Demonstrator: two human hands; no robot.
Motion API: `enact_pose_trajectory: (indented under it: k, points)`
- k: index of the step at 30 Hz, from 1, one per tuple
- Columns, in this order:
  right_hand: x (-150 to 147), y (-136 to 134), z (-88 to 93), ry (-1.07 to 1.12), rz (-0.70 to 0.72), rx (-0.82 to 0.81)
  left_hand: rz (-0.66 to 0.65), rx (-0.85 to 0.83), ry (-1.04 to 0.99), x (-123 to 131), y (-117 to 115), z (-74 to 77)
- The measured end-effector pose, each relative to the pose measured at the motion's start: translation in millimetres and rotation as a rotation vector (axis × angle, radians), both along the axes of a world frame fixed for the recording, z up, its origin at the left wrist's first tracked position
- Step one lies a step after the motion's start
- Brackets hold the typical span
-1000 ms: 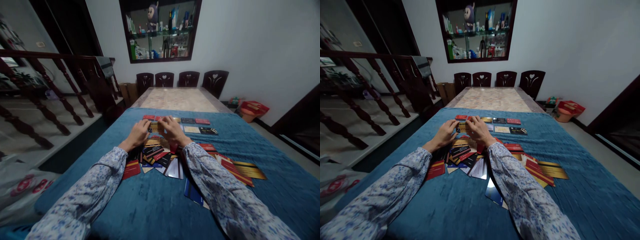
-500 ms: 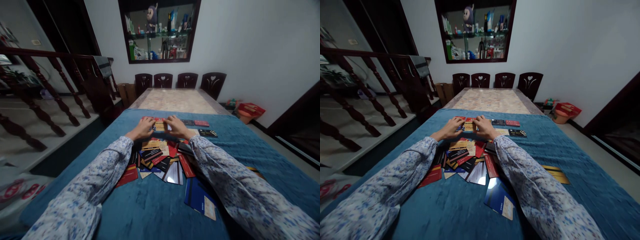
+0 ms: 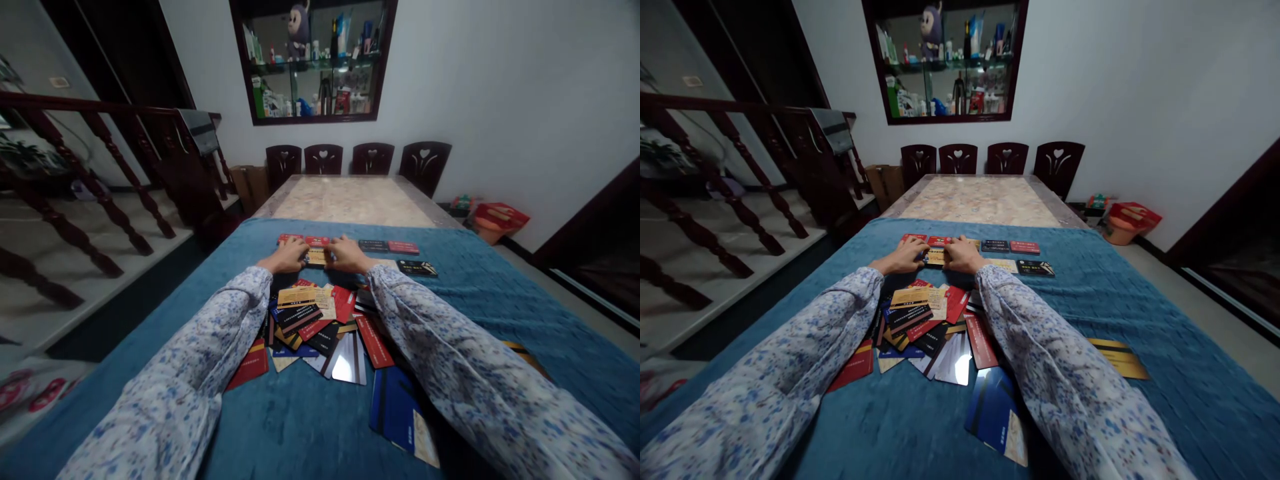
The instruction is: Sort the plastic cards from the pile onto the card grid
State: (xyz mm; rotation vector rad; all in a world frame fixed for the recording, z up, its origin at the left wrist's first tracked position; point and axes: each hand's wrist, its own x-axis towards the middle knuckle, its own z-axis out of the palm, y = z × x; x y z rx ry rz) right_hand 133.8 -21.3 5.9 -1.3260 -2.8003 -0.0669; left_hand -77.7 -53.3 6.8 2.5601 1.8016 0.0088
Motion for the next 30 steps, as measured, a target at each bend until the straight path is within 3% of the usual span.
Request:
enact_pose_trajectory:
  k: [17,30]
  points:
    - [-2.1,20.7,-15.4,-0.015,-0.002,-0.026,-0.006,-0.051,0.041,-3.3,20.4,-6.6]
    - [-2.4,18.1,-14.5,-0.026,0.004,-0.021,-0.052,-0.059,0.05,-7.1,23.7,-9.7]
